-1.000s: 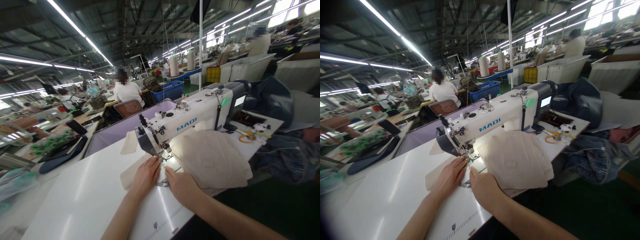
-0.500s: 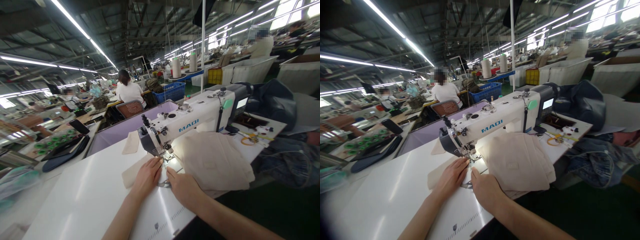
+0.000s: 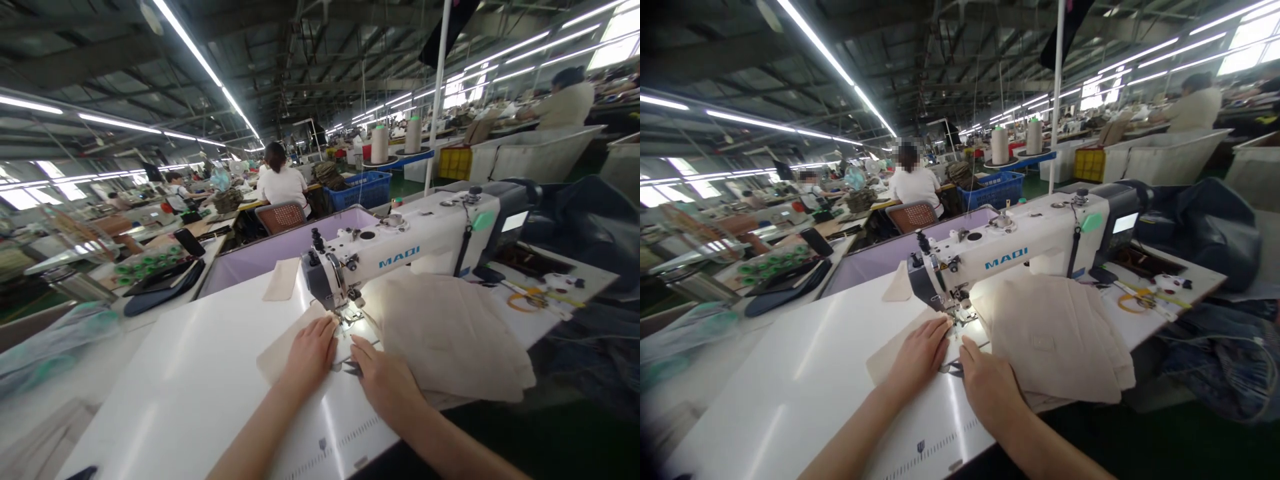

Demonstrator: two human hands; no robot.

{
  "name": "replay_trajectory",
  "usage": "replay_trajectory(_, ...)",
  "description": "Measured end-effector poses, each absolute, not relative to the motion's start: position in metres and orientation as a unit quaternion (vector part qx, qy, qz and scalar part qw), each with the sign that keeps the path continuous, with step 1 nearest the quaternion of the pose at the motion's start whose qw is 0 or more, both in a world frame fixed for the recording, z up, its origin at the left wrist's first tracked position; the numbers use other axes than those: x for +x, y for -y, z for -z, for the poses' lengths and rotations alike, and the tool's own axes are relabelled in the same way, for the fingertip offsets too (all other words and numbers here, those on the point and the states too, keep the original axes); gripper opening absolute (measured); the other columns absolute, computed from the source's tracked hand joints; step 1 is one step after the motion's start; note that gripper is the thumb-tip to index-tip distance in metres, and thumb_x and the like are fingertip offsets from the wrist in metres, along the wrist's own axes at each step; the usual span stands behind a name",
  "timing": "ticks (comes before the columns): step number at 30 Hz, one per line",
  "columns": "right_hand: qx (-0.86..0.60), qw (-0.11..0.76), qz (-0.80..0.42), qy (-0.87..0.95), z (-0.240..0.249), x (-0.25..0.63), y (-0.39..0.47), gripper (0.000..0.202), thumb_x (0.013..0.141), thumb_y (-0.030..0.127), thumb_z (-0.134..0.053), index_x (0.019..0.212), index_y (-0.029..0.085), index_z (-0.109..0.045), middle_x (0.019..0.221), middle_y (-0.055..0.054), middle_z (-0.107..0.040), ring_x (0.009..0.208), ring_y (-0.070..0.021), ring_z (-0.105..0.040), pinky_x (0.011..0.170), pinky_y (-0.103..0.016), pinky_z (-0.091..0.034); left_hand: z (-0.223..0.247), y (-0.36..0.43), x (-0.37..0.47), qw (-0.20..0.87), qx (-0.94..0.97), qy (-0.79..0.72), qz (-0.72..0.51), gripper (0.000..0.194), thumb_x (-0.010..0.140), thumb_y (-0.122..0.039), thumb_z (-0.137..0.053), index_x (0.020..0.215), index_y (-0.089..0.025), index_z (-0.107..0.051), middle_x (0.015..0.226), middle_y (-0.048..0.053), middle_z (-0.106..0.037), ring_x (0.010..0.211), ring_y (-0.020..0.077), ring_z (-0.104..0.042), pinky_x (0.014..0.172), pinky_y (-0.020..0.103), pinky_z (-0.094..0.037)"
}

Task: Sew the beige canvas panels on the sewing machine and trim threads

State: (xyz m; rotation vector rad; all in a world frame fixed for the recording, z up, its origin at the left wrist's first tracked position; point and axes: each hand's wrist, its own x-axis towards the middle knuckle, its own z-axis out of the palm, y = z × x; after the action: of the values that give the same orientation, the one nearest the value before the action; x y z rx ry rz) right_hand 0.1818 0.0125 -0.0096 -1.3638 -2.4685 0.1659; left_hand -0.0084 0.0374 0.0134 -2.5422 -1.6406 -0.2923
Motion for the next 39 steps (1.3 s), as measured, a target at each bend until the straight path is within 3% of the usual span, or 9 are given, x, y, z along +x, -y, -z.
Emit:
replay_trajectory(3, -0.488, 0.136, -0.077, 0.859, 0.007, 0.186, -0.009, 0.035, 0.095, 0.006, -0.045, 0.12, 0.015, -0.067, 0.134, -0.015, -0.064, 0.084, -0.0204, -0.074, 0.072, -0.029, -0.057, -0.025, -0.02, -0.005, 0.026, -0.835, 0.544, 0.078, 0.033, 0.098, -0.023, -0.049, 0.129, -0.02, -0.062, 0.132, 0.01, -0.066, 0.116, 0.0273, -0.063, 0.094, 0.044, -0.055)
replay_trajectory(10, -0.487, 0.145, -0.085, 0.857, 0.013, 0.189, -0.009, 0.034, 0.094, 0.005, -0.044, 0.114, 0.017, -0.069, 0.132, -0.014, -0.066, 0.087, -0.0206, -0.073, 0.075, -0.03, -0.057, -0.043, -0.019, -0.022, -0.055, -0.867, 0.479, 0.121, 0.043, 0.093, -0.006, -0.043, 0.124, -0.025, -0.067, 0.129, 0.005, -0.069, 0.117, 0.0214, -0.063, 0.104, 0.04, -0.052)
replay_trajectory(15, -0.48, 0.255, -0.144, 0.827, 0.013, 0.197, -0.013, 0.046, 0.085, 0.002, -0.047, 0.126, 0.017, -0.064, 0.137, -0.013, -0.062, 0.111, -0.0233, -0.068, 0.091, -0.033, -0.056, -0.039, -0.02, -0.026, 0.015, -0.748, 0.663, -0.011, 0.023, 0.1, -0.025, -0.044, 0.106, -0.019, -0.065, 0.11, 0.011, -0.068, 0.101, 0.0255, -0.068, 0.082, 0.038, -0.058)
replay_trajectory(18, -0.472, 0.344, -0.191, 0.789, 0.007, 0.206, -0.017, 0.049, 0.082, 0.001, -0.044, 0.124, 0.017, -0.064, 0.134, -0.011, -0.064, 0.121, -0.0211, -0.062, 0.102, -0.034, -0.05, -0.039, -0.011, -0.025, 0.025, -0.661, 0.746, -0.073, 0.032, 0.103, -0.032, -0.033, 0.103, -0.015, -0.06, 0.099, 0.013, -0.066, 0.081, 0.0263, -0.072, 0.065, 0.037, -0.057)
replay_trajectory(21, -0.474, 0.371, -0.214, 0.769, -0.001, 0.214, -0.022, 0.048, 0.082, 0.0, -0.041, 0.12, 0.017, -0.065, 0.131, -0.01, -0.066, 0.12, -0.0202, -0.062, 0.105, -0.035, -0.048, -0.043, 0.001, -0.023, 0.004, -0.623, 0.775, -0.103, 0.035, 0.104, -0.035, -0.029, 0.106, -0.014, -0.057, 0.097, 0.014, -0.067, 0.081, 0.0276, -0.073, 0.064, 0.035, -0.056)
replay_trajectory(25, -0.459, 0.315, -0.233, 0.798, -0.013, 0.22, -0.025, 0.049, 0.081, -0.003, -0.042, 0.117, 0.019, -0.066, 0.127, -0.007, -0.067, 0.114, -0.0186, -0.064, 0.101, -0.032, -0.048, -0.05, 0.012, -0.022, -0.018, -0.603, 0.788, -0.122, 0.035, 0.105, -0.035, -0.028, 0.105, -0.013, -0.055, 0.099, 0.014, -0.068, 0.083, 0.0279, -0.074, 0.065, 0.034, -0.055)
replay_trajectory(30, -0.426, 0.157, -0.192, 0.87, -0.021, 0.214, -0.021, 0.038, 0.087, -0.001, -0.045, 0.109, 0.018, -0.069, 0.119, -0.006, -0.068, 0.092, -0.017, -0.068, 0.082, -0.026, -0.051, -0.053, 0.016, -0.024, -0.023, -0.599, 0.79, -0.127, 0.035, 0.106, -0.036, -0.029, 0.105, -0.013, -0.056, 0.098, 0.014, -0.068, 0.081, 0.0269, -0.073, 0.064, 0.034, -0.054)
replay_trajectory(34, -0.426, 0.073, -0.137, 0.891, -0.025, 0.209, -0.016, 0.033, 0.092, 0.001, -0.043, 0.105, 0.016, -0.069, 0.117, -0.008, -0.067, 0.079, -0.0166, -0.068, 0.071, -0.026, -0.051, -0.052, 0.013, -0.012, 0.007, -0.649, 0.75, -0.125, 0.023, 0.101, -0.02, -0.037, 0.104, -0.015, -0.059, 0.102, 0.013, -0.067, 0.087, 0.0273, -0.07, 0.064, 0.035, -0.055)
replay_trajectory(39, -0.417, 0.062, -0.098, 0.901, -0.021, 0.208, -0.011, 0.033, 0.095, 0.004, -0.042, 0.114, 0.015, -0.068, 0.128, -0.012, -0.064, 0.088, -0.0199, -0.069, 0.075, -0.028, -0.053, -0.03, 0.003, 0.02, 0.067, -0.817, 0.572, 0.016, 0.031, 0.097, -0.016, -0.05, 0.127, -0.02, -0.058, 0.13, 0.011, -0.062, 0.118, 0.0265, -0.058, 0.093, 0.041, -0.052)
